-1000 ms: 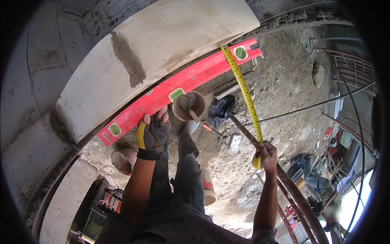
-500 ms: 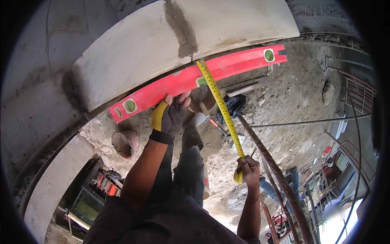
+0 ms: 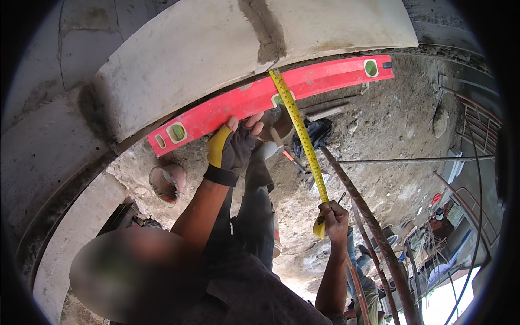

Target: The person installs decorative ceramic tiles onto a concrete wall using a hammer to tap them into place. They repeatedly check the alignment and level of the tiles using a spirit level and a tape measure, making adjustments as needed. The person also uses a hammer to drive nails into the wall to secure the tiles.

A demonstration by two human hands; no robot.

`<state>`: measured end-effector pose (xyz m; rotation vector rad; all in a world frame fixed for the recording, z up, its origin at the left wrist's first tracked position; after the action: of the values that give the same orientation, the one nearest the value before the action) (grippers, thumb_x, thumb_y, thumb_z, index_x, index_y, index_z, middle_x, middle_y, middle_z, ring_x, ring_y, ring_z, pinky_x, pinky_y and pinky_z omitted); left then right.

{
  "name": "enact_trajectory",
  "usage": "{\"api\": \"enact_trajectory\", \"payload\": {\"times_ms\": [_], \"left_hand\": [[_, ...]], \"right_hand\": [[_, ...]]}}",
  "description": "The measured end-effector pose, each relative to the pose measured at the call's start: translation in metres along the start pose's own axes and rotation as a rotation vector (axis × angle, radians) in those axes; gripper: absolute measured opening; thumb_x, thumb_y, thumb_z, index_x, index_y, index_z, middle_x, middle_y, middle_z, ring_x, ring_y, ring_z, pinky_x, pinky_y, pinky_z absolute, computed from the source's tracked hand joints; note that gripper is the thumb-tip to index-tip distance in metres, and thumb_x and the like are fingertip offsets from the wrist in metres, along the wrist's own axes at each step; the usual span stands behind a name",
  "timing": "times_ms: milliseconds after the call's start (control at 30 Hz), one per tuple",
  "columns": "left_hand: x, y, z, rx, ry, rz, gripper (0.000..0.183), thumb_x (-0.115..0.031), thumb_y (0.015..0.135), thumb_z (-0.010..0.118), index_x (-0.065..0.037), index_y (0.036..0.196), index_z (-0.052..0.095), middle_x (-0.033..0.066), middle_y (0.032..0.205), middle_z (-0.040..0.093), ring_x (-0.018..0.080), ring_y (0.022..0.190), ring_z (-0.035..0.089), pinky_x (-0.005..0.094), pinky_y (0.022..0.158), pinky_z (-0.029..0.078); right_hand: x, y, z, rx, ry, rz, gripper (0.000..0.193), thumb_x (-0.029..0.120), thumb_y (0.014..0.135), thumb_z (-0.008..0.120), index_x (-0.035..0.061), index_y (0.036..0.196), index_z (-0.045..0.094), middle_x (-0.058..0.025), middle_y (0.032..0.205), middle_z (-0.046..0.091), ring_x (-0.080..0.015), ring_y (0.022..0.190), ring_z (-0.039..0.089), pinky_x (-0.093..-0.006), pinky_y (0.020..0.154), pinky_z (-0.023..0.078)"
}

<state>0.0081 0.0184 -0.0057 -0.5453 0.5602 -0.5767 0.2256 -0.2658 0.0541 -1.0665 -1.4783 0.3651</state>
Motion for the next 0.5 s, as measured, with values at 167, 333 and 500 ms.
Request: {"api": "enact_trajectory", "payload": {"times_ms": [167,333,500], "left_hand": [[-0.002,-0.001,0.006,0.02,0.018,0.009,0.047,-0.022,0.096,0.062,-0.004,0.136,0.046,0.0131,0.129,0.059,0.0254,0.116,0.06,0.0382,0.095,0.054],[-0.004,0.0,0.011,0.125,-0.055,0.037,0.043,-0.021,0.096,0.061,-0.002,0.133,0.05,0.0137,0.129,0.059,0.026,0.115,0.06,0.0382,0.095,0.053],[0.01,0.002,-0.004,0.062,-0.094,-0.083,0.037,-0.02,0.097,0.058,0.0,0.128,0.054,0.015,0.126,0.061,0.0293,0.118,0.06,0.0399,0.096,0.053]], "right_hand": [[0.004,-0.003,0.002,-0.013,-0.002,0.027,0.02,0.01,0.095,0.056,-0.0017,0.083,0.066,-0.0015,0.063,0.059,-0.0064,0.055,0.053,-0.0233,0.053,0.041],[-0.002,-0.024,0.018,0.007,0.042,0.053,0.021,0.011,0.097,0.055,-0.0002,0.081,0.065,-0.0011,0.064,0.059,-0.0057,0.055,0.051,-0.0229,0.052,0.04],[-0.019,-0.049,0.065,0.126,0.067,0.094,0.023,0.014,0.097,0.057,-0.0022,0.085,0.067,-0.0023,0.067,0.061,-0.007,0.057,0.054,-0.0235,0.054,0.042]]}}
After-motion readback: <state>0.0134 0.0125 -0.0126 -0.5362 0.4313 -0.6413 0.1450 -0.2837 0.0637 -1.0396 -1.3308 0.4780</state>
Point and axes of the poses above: each hand's wrist, its own y-axis towards the middle knuckle, its own z-axis out of the palm, x = y × z, the point moved 9 cm from there along y, towards the middle knuckle
